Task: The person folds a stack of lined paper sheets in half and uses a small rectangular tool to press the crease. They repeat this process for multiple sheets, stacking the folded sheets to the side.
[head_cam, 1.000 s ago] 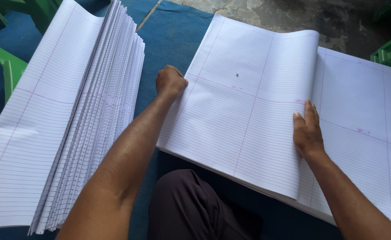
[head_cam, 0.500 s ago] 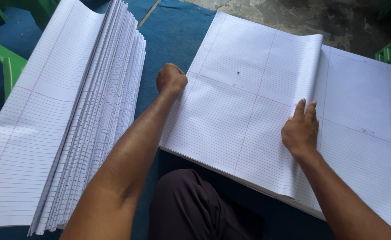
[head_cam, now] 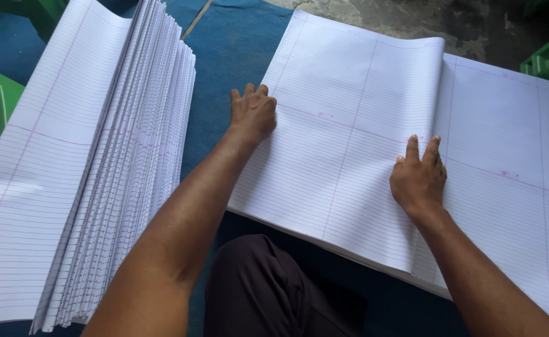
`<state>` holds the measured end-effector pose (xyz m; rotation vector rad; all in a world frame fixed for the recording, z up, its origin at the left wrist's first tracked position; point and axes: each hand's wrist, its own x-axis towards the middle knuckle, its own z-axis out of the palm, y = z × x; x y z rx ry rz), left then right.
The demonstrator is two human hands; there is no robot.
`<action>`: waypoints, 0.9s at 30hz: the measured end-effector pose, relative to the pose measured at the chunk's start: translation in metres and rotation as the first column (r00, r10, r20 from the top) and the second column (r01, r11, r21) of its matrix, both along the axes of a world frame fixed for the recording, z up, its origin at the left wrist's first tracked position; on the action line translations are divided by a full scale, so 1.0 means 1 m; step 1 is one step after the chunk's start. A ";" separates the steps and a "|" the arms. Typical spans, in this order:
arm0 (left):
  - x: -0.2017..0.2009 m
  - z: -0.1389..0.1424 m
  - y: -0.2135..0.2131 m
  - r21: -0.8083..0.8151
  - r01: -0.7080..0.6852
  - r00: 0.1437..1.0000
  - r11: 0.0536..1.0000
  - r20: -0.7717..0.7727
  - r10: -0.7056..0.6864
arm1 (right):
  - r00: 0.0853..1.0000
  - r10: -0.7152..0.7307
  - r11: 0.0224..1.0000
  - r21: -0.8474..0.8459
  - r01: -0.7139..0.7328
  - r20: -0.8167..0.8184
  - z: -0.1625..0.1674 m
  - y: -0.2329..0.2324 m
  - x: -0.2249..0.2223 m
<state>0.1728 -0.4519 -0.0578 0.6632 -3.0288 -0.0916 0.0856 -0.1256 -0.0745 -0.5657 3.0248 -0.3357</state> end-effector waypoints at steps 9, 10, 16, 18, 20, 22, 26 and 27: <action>-0.024 0.051 0.052 0.016 0.017 0.937 1.000 0.349 -0.022 | 0.995 -0.055 0.974 -0.217 0.071 0.079 0.020 0.018 -0.002; -0.030 0.051 0.059 0.025 0.043 0.947 0.999 0.318 -0.049 | 0.991 -0.071 0.956 -0.275 0.101 0.116 0.023 0.021 -0.003; -0.055 0.035 0.100 0.208 0.074 0.966 0.975 0.228 -0.122 | 0.987 -0.079 0.889 -0.437 0.135 0.143 0.029 0.084 -0.037; -0.061 0.034 0.111 0.231 0.084 0.959 0.969 0.247 -0.142 | 0.996 -0.056 0.898 -0.432 0.080 0.068 0.025 0.128 -0.057; -0.063 0.035 0.117 0.231 0.098 0.952 0.968 0.261 -0.159 | 0.998 -0.057 0.920 -0.387 0.056 0.008 0.018 0.177 -0.077; -0.069 0.040 0.125 0.256 0.063 0.947 0.965 0.289 -0.138 | 0.992 -0.091 0.964 -0.258 0.065 -0.091 0.013 0.231 -0.095; -0.080 0.049 0.142 0.280 0.015 0.912 0.960 0.390 -0.128 | 0.961 -0.103 0.992 0.043 0.118 -0.256 0.003 0.335 -0.118; -0.082 0.051 0.146 0.305 0.032 0.896 0.952 0.413 -0.162 | 0.959 -0.126 0.983 0.096 0.154 -0.253 0.000 0.359 -0.121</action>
